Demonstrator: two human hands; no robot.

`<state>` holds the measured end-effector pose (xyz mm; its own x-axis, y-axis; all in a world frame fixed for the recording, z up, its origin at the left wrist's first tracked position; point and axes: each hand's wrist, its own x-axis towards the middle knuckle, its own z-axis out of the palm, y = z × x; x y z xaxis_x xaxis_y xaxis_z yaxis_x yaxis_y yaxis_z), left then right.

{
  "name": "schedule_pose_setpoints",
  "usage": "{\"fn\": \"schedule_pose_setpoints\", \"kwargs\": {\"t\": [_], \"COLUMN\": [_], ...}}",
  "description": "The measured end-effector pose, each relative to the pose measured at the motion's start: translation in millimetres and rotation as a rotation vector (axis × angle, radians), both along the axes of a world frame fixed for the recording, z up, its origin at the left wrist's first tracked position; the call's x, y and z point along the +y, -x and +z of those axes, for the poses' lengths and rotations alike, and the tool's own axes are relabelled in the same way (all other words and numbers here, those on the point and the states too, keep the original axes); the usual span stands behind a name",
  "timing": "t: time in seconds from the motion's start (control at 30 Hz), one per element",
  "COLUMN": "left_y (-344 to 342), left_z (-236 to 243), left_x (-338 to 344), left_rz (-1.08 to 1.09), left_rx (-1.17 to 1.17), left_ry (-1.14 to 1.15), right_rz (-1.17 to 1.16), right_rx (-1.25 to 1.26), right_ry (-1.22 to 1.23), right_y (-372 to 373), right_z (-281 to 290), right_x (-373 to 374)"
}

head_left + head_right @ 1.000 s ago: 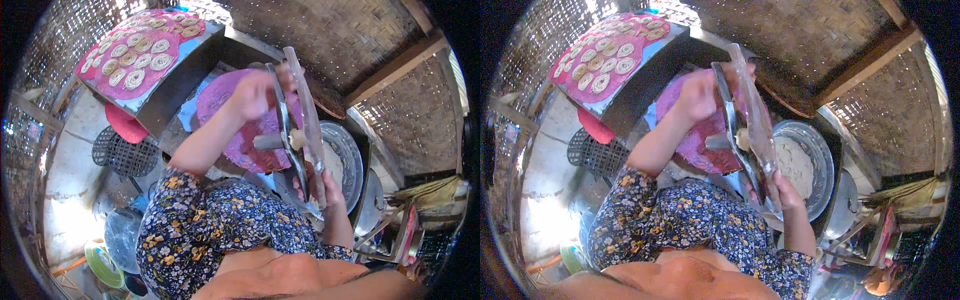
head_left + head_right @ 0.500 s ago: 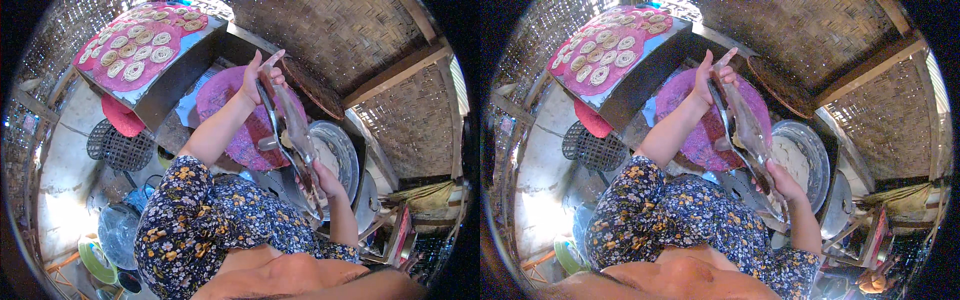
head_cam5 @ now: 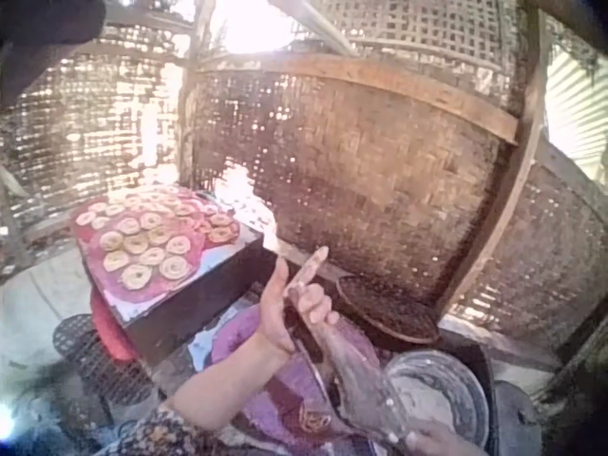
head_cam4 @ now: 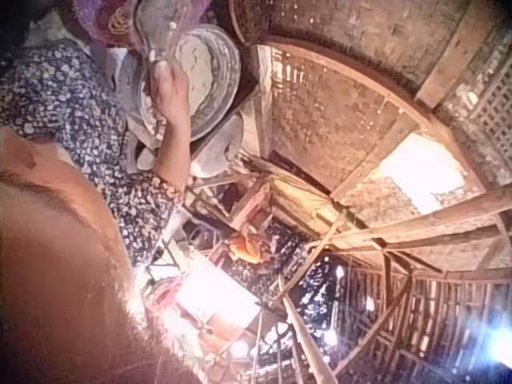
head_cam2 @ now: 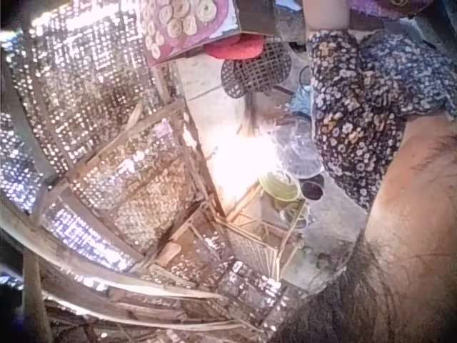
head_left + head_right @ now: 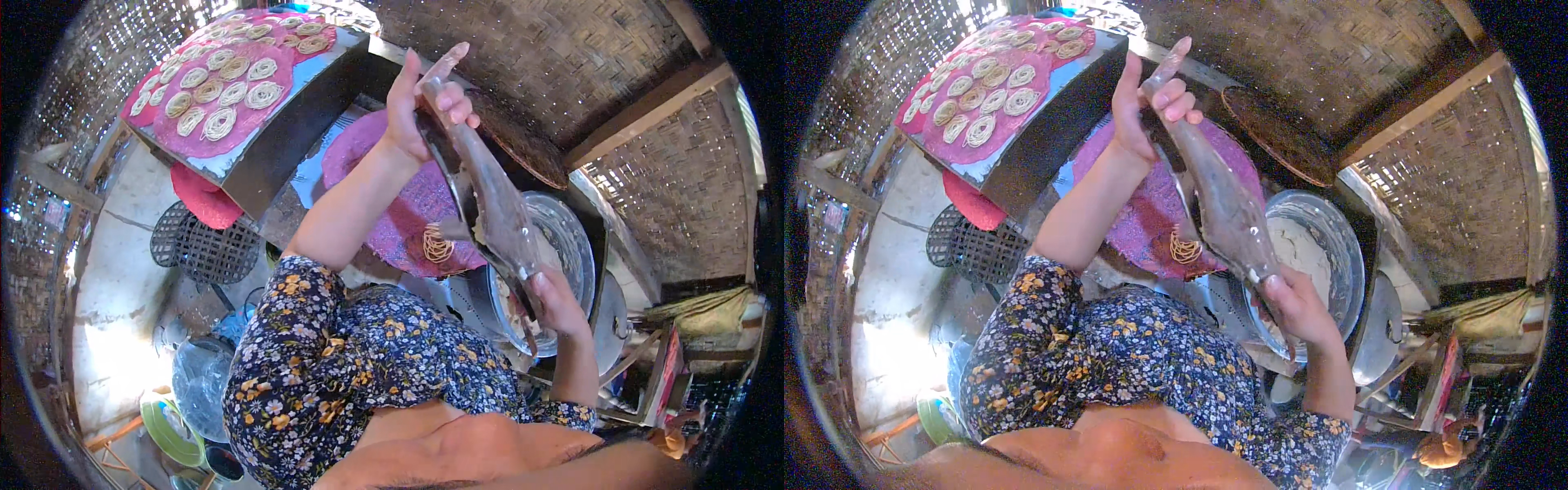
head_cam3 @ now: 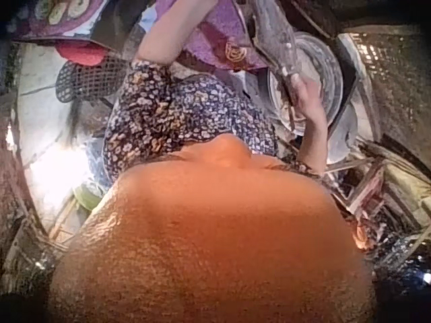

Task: The person uses a manual piping tool to extrude spirals of dough onto a cloth-covered board and uses a spoon to refill the tool from a large bowl of batter.

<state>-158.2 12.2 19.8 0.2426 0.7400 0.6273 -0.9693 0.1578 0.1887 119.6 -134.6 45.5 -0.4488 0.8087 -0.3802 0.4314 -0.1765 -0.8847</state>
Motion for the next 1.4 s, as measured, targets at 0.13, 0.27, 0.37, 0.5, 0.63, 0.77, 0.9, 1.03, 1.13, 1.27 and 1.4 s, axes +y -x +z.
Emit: {"fn": "schedule_pose_setpoints", "kwargs": {"t": [0.13,0.27,0.37,0.5,0.63,0.77,0.9,1.03,1.13,1.27,1.4], "left_y": [-6.7,-13.7,-6.2,7.3,6.2,-11.5,-25.8,-30.1,-25.6,-17.0,-8.1], "left_z": [-1.9,2.4,12.3,17.4,12.4,-3.0,-29.6,-51.1,-61.4,-62.2,-47.6], "left_x": [-18.5,-16.6,-8.6,-14.8,-29.1,-33.3,-16.1,5.8,17.6,24.8,29.0], "left_rz": [-0.03,-0.065,-0.032,-0.024,-0.013,-0.03,-0.141,-0.241,-0.243,-0.212,-0.17], "left_rx": [0.015,-0.036,-0.026,-0.01,0.031,0.043,-0.016,-0.047,-0.023,0.012,0.019], "left_ry": [0.038,0.031,0.017,0.019,0.022,0.056,0.045,0.021,0.005,0.021,-0.001], "right_rz": [-0.043,-0.073,-0.073,-0.021,-0.013,-0.026,-0.05,-0.063,-0.067,-0.039,-0.023], "right_rx": [0.005,-0.065,-0.097,-0.011,0.034,-0.031,-0.138,-0.176,-0.141,-0.103,-0.053], "right_ry": [0.032,-0.065,-0.198,-0.121,0.009,-0.046,-0.061,-0.15,-0.165,-0.116,-0.137], "right_y": [-3.7,-16.5,-6.6,2.2,-0.6,-16.1,-23.0,-24.4,-14.1,-7.2,-3.3], "right_z": [6.0,11.1,10.2,2.8,3.1,-4.6,-12.8,-43.7,-57.2,-64.6,-56.4], "right_x": [-17.9,-15.4,-4.8,-1.6,-11.2,-21.6,-22.3,-13.7,-6.0,4.6,16.0]}}
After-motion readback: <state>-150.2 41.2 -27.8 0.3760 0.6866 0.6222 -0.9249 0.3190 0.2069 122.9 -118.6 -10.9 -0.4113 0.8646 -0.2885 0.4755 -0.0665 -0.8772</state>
